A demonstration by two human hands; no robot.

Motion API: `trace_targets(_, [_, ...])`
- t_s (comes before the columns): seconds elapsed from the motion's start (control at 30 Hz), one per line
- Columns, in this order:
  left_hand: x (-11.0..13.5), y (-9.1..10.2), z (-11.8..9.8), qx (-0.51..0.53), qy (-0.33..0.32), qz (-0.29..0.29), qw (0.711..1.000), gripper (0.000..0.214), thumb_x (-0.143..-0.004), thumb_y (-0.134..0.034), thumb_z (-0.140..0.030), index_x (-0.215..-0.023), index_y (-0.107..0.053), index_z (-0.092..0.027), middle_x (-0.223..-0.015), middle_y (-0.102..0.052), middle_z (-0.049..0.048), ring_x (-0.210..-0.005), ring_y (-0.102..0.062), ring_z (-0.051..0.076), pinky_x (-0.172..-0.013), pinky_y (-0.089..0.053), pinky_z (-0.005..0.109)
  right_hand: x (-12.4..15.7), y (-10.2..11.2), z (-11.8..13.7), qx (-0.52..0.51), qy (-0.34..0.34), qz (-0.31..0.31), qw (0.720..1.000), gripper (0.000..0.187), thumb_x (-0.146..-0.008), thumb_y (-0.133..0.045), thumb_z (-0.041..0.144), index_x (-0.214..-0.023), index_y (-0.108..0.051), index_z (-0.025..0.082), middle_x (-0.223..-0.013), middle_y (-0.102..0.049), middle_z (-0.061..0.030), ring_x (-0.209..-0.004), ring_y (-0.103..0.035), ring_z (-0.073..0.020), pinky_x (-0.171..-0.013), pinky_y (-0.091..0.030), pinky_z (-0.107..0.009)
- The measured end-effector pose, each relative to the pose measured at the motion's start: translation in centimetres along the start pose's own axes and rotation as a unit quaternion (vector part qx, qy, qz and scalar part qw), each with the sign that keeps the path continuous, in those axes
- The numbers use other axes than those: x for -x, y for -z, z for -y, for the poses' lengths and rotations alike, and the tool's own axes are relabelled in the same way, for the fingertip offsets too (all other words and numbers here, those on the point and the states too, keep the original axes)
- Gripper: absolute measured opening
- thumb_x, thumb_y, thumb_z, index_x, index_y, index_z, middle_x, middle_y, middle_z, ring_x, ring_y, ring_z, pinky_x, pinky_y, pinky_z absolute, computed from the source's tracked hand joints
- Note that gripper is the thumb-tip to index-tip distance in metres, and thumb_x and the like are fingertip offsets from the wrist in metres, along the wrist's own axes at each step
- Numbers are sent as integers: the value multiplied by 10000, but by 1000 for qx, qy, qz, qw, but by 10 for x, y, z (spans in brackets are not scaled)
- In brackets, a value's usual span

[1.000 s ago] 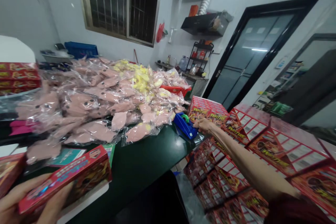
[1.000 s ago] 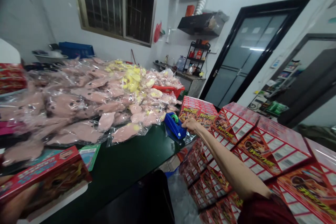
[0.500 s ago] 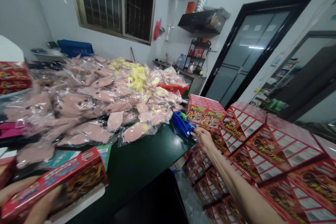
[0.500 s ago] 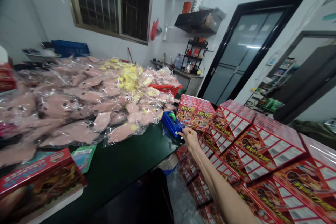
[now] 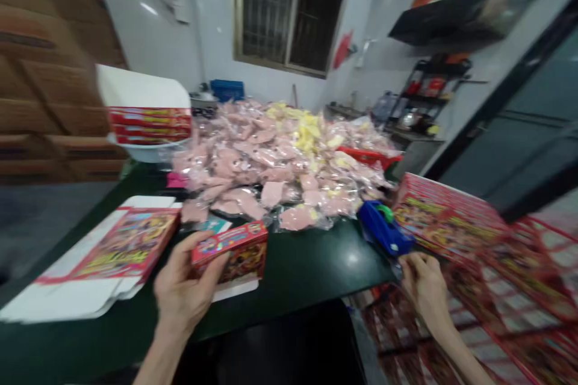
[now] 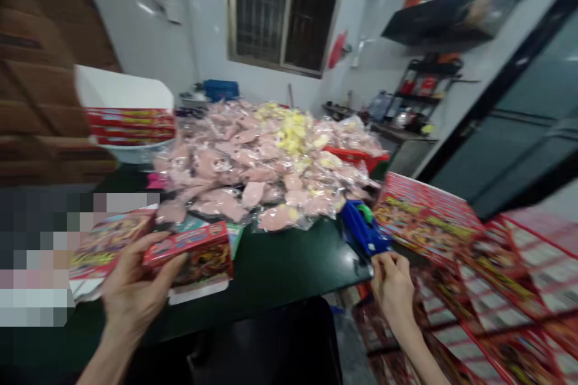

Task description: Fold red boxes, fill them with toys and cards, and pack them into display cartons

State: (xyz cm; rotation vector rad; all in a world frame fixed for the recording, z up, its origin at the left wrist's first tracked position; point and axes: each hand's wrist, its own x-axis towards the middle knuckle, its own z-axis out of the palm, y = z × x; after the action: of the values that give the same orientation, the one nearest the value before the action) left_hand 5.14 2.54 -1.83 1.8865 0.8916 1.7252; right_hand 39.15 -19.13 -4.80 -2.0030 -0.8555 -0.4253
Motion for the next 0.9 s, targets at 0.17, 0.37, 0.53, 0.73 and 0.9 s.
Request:
trace_targets(0.17, [6,3,-1,22,28,35,999,352,-727,-692,-252,-1050,-566,-190,-909,-661,10,-716,-650,122,-642,-534,190,41,-11,140,-205,92,168,960,97,-841,-545,266,-832,-623,208,-583,-540,32,-481,-507,-97,-499,-426,-227])
trace_targets(0.37, [7,4,-6,57,24,54,997,372,-738,-689,-217,-1077,-536,-212,-938,-651,15,-762,-648,123,-676,-526,197,57,-43,262,-509,-77,244,822,735,-805,-582,193,-1387,-136,256,-578,-570,98,-395,-468,-73,-393,-401,-176])
trace_targets(0.53, [8,7,-4,51,6,70,996,398,-742,-690,-215,-1105,-527,-227,-982,-642,21,-786,-648,131,-719,-524,227,63,-66,271,-558,-166,251,773,648,-758,-618,205,-1295,-255,200,-551,-585,97,-372,-445,-62,-371,-401,-166])
trace_targets(0.73, [2,9,-6,9,-55,71,996,392,-744,-688,-234,-1104,-534,-215,-989,-653,31,-800,-654,144,-713,-523,231,61,-66,279,-513,-185,247,801,586,-699,-641,199,-1186,-317,181,-511,-588,102,-334,-428,-60,-344,-385,-156])
trace_targets(0.9, [-3,14,-14,-8,-97,73,993,351,-745,-686,-227,-1068,-550,-201,-967,-658,36,-812,-656,139,-719,-527,216,65,-64,283,-477,-181,227,830,522,-702,-639,210,-1133,-345,194,-504,-584,101,-361,-442,-57,-375,-388,-145])
